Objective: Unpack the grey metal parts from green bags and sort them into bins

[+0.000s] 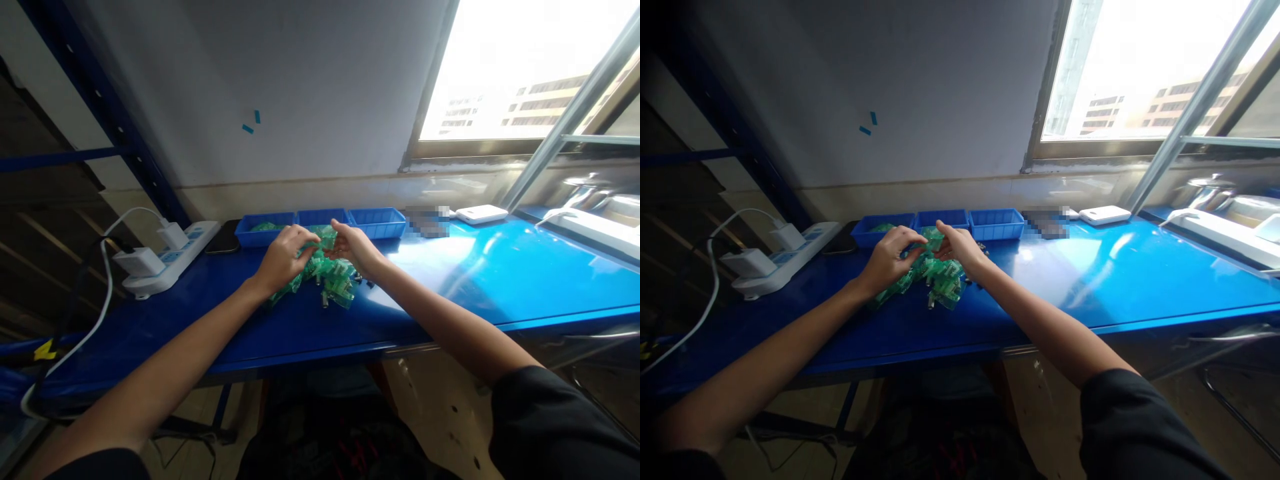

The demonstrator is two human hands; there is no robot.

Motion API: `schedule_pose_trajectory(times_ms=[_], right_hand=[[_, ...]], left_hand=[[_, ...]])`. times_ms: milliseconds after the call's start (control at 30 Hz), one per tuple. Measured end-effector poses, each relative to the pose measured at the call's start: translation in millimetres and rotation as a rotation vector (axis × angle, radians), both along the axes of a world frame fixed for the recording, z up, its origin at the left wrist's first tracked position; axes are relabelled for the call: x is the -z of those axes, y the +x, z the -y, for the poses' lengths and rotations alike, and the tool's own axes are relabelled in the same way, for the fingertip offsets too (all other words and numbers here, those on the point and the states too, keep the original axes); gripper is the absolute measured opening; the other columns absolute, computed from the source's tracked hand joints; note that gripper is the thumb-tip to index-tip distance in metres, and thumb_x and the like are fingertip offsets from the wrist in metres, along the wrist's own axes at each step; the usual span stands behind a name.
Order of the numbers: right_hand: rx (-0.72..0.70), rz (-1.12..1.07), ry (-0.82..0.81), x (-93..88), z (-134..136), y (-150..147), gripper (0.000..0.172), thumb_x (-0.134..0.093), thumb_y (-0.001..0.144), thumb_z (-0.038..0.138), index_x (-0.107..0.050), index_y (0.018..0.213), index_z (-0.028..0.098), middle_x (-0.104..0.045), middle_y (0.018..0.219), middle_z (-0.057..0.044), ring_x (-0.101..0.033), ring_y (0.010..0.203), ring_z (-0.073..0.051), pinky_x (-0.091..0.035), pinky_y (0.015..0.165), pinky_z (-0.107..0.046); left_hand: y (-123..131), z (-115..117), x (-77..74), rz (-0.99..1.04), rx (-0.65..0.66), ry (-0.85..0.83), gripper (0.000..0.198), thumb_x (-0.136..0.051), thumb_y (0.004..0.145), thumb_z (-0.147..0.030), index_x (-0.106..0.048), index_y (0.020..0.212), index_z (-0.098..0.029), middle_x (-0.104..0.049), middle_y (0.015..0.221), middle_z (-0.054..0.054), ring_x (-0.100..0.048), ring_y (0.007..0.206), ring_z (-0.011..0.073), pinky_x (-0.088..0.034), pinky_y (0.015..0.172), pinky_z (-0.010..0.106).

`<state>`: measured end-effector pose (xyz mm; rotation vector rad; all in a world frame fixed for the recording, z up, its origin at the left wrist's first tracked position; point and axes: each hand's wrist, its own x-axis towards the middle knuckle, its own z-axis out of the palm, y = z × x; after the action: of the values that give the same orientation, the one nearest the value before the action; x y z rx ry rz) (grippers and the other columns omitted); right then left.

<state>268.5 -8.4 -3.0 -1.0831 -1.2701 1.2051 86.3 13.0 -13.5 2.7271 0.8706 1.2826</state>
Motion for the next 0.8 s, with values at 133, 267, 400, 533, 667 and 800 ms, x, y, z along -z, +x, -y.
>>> schedule_pose_trajectory(times_ms=[133,267,400,533,667,800], right_hand=[[0.141,0.236,0.234,4.5,0,0,0.016,-0.053,0.080,0.028,-0.061,0.072,0.017,-0.056,0.061,0.000,-0.055,0.059,-0.014,-0.046,0.060,-0.027],[0.207,0.638,0.696,10.9,3,0,0.024,-0.049,0.085,0.022,-0.072,0.092,0.019,-0.062,0.081,-0.004,-0.056,0.078,-0.017,-0.046,0.075,-0.031],[0.178,0.801,0.830,14.0,8,-3,0.037,-0.048,0.080,0.010,-0.073,0.105,0.022,-0.063,0.096,-0.008,-0.053,0.095,-0.022,-0.044,0.088,-0.037],[0.234,0.851,0.742,11.8,12,-6,0.042,-0.050,0.071,0.007,-0.073,0.104,0.021,-0.061,0.101,-0.008,-0.049,0.102,-0.025,-0.042,0.093,-0.041],[0.296,0.784,0.616,2.8,15,-7,0.023,-0.053,0.082,0.026,-0.073,0.089,0.020,-0.060,0.085,-0.006,-0.052,0.090,-0.022,-0.038,0.092,-0.041],[0.134,0.442,0.321,-2.5,13,-8,0.050,-0.040,0.090,0.054,-0.066,0.071,0.016,-0.060,0.071,-0.004,-0.055,0.076,-0.018,-0.041,0.076,-0.033]], left_hand=[[6,4,-0.6,0.045,-0.041,-0.183,0.031,-0.054,0.089,-0.045,-0.066,0.099,-0.019,-0.067,0.099,0.007,-0.059,0.097,0.0230,-0.042,0.088,0.035],[9,-3,-0.1,0.372,-0.037,-0.740,0.063,-0.031,0.089,-0.067,-0.067,0.085,-0.015,-0.069,0.082,0.009,-0.062,0.076,0.0201,-0.044,0.069,0.029],[5,-12,0.2,0.577,0.010,-1.018,0.050,-0.049,0.082,-0.063,-0.062,0.076,-0.015,-0.063,0.069,0.004,-0.057,0.059,0.0141,-0.036,0.052,0.024],[4,-12,1.8,0.581,-0.001,-0.865,0.030,-0.062,0.078,-0.046,-0.061,0.081,-0.016,-0.059,0.068,0.000,-0.054,0.056,0.0115,-0.037,0.052,0.023],[8,-2,2.5,0.477,-0.096,-0.478,0.026,-0.057,0.086,-0.041,-0.062,0.097,-0.018,-0.065,0.082,0.003,-0.060,0.070,0.0149,-0.043,0.062,0.025],[9,12,1.9,0.249,-0.113,-0.076,0.020,-0.052,0.092,-0.034,-0.065,0.100,-0.021,-0.067,0.094,0.004,-0.060,0.088,0.0174,-0.044,0.080,0.030]])
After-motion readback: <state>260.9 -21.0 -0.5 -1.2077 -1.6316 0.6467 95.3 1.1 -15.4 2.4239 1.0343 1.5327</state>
